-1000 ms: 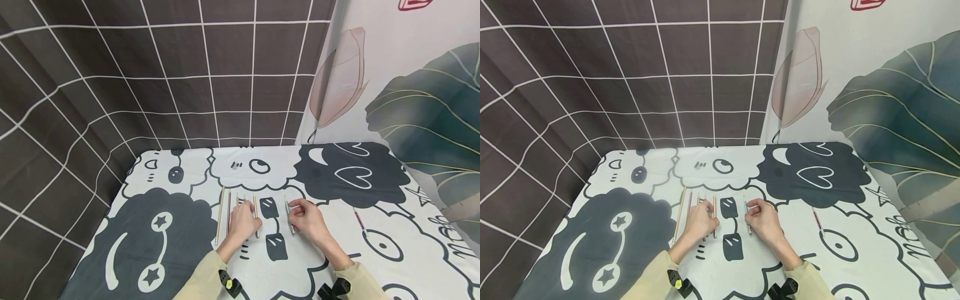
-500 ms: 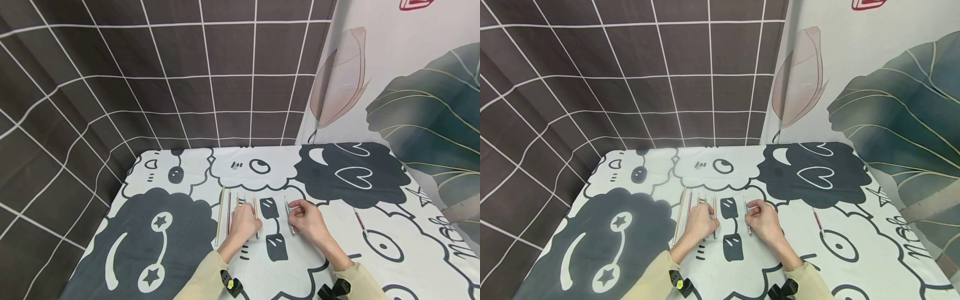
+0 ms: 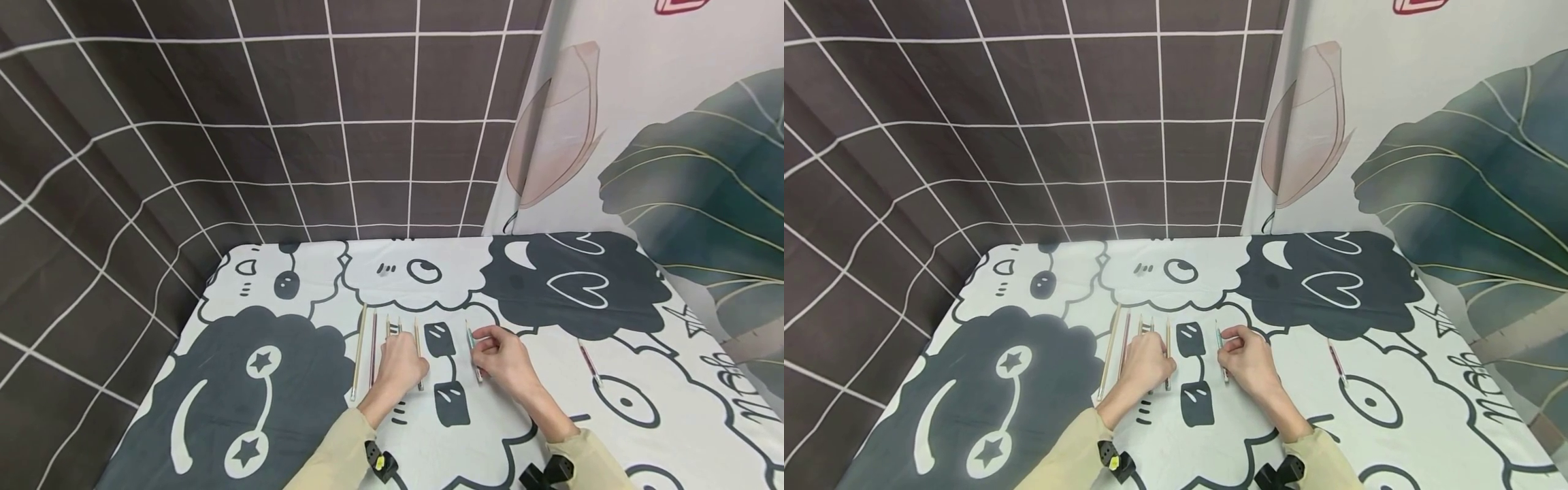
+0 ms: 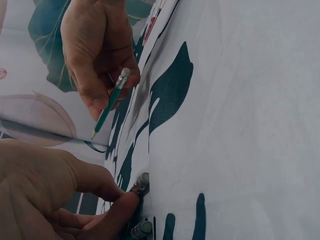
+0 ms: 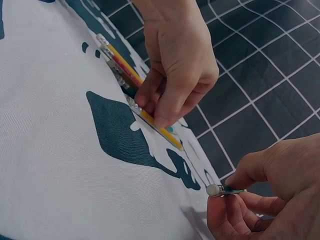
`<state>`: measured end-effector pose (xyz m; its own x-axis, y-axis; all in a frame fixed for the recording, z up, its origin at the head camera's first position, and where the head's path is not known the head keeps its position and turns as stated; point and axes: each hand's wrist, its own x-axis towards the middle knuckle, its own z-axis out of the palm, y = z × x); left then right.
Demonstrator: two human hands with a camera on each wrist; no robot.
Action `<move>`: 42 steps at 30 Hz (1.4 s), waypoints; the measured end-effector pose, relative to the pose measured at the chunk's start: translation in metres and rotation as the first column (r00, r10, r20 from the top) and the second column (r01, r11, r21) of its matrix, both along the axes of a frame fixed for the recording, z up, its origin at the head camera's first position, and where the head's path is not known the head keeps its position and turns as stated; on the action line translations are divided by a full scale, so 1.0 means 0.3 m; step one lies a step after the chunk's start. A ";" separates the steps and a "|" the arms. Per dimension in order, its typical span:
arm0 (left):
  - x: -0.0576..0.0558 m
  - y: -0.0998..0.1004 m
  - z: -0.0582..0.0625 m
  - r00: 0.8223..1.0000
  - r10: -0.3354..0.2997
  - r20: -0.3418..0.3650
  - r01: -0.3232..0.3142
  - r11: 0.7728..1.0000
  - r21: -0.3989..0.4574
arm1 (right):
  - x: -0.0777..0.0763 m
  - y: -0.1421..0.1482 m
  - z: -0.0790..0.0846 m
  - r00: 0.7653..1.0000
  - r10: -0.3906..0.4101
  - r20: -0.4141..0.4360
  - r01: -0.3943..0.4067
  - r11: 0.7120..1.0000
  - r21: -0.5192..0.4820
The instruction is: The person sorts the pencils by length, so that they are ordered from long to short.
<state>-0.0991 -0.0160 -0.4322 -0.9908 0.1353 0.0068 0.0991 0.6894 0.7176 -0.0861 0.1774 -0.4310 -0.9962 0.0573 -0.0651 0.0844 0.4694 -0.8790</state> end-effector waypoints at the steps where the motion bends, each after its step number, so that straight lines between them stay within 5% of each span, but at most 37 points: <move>1: 0.000 0.001 0.000 1.000 -0.001 -0.001 0.001 1.000 -0.002 | 0.000 -0.001 0.000 1.000 -0.001 0.001 0.001 1.000 0.001; 26: 0.004 0.003 -0.015 0.998 0.007 -0.063 -0.010 0.999 -0.052 | -0.001 -0.024 -0.008 1.000 0.024 -0.012 -0.024 0.998 -0.049; 42: 0.000 -0.018 -0.015 0.998 0.010 -0.060 -0.010 1.000 0.001 | -0.008 -0.037 -0.017 0.999 0.029 -0.024 -0.030 0.999 -0.036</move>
